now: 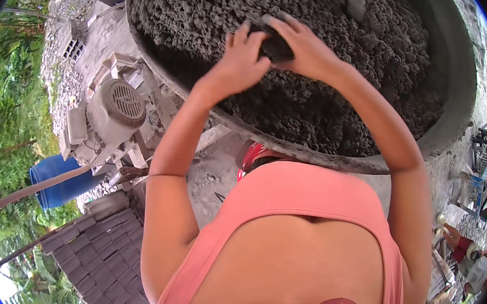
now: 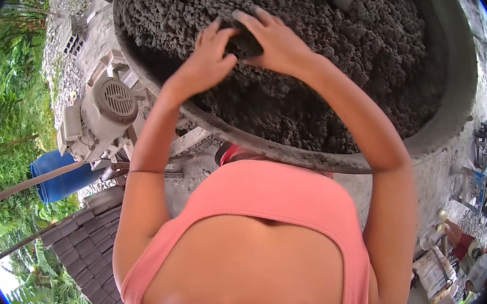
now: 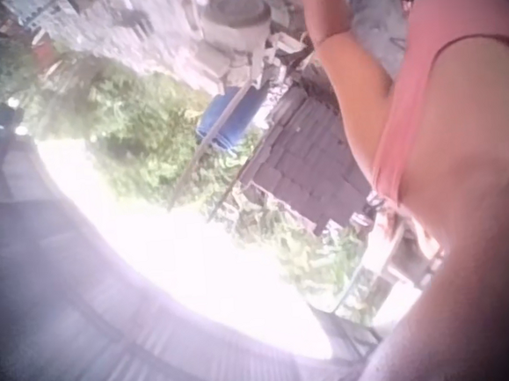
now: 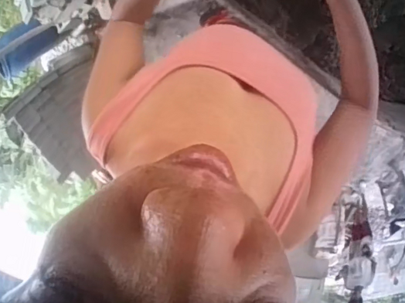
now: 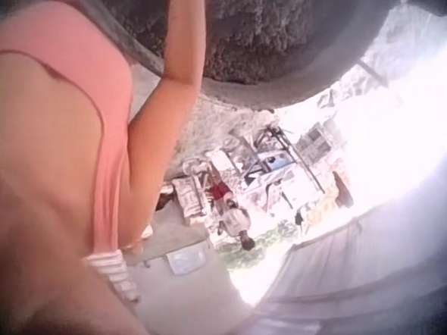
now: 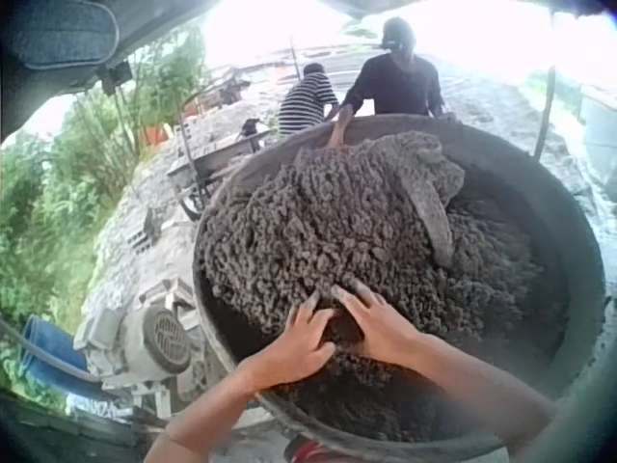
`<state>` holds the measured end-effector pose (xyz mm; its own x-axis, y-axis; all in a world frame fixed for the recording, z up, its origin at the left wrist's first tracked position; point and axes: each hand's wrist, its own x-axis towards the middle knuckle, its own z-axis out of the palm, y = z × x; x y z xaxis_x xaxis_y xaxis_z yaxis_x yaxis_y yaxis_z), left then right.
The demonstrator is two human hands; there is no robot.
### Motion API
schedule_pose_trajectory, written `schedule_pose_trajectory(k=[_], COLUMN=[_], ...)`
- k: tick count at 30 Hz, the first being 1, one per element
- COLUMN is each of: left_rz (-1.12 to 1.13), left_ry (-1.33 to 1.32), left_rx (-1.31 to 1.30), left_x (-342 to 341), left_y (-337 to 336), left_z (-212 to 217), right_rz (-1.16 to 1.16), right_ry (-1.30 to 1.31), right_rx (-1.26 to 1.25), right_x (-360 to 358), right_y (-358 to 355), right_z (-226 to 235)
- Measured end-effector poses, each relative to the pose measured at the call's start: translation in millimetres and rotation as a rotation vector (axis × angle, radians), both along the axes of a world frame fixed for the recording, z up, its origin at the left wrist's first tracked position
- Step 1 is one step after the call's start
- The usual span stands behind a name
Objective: The person uses their hands and a small shovel to mix dry concrete and aggregate inside a rotating electric concrete mixer, occasionally patting the mixture and reaching in to distribute the material.
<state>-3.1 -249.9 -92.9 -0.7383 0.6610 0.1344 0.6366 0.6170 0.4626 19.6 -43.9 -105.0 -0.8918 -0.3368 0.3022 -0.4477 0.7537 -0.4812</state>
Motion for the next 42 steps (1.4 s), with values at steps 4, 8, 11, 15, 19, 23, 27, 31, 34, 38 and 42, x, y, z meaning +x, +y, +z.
schedule_pose_trajectory(k=[4,8,11,15,19,23,27,31,34,38,42], left_rz=[-0.093,-0.151,0.063,0.244,-0.078,-0.107,-0.155,-0.240,-0.292,-0.408,-0.518], left_ry=[-0.041,-0.063,0.322,0.100,0.152,-0.024,-0.171,-0.321,-0.483,-0.565,-0.689], left_rx=[0.117,0.201,0.198,0.233,0.283,0.192,0.270,0.317,0.286,0.082,-0.217], left_x=[38,56,47,13,-8,33,54,54,52,33,25], left_y=[13,8,2,-3,18,59,81,88,96,99,77], left_z=[19,47,68,63,36,62,58,60,52,24,31], right_rz=[-0.178,-0.037,-0.050,-0.222,-0.331,-0.266,-0.450,-0.518,-0.567,-0.687,-0.601], right_ry=[0.110,0.033,-0.172,-0.036,-0.134,-0.049,-0.040,-0.019,-0.064,-0.132,-0.225], right_rx=[0.114,0.140,0.145,0.039,-0.245,0.122,0.142,0.183,0.216,0.156,0.354], right_x=[20,53,78,86,80,77,90,115,131,141,162], right_y=[-3,42,73,125,144,132,143,166,182,200,201], right_z=[2,28,43,36,53,74,86,87,90,75,60])
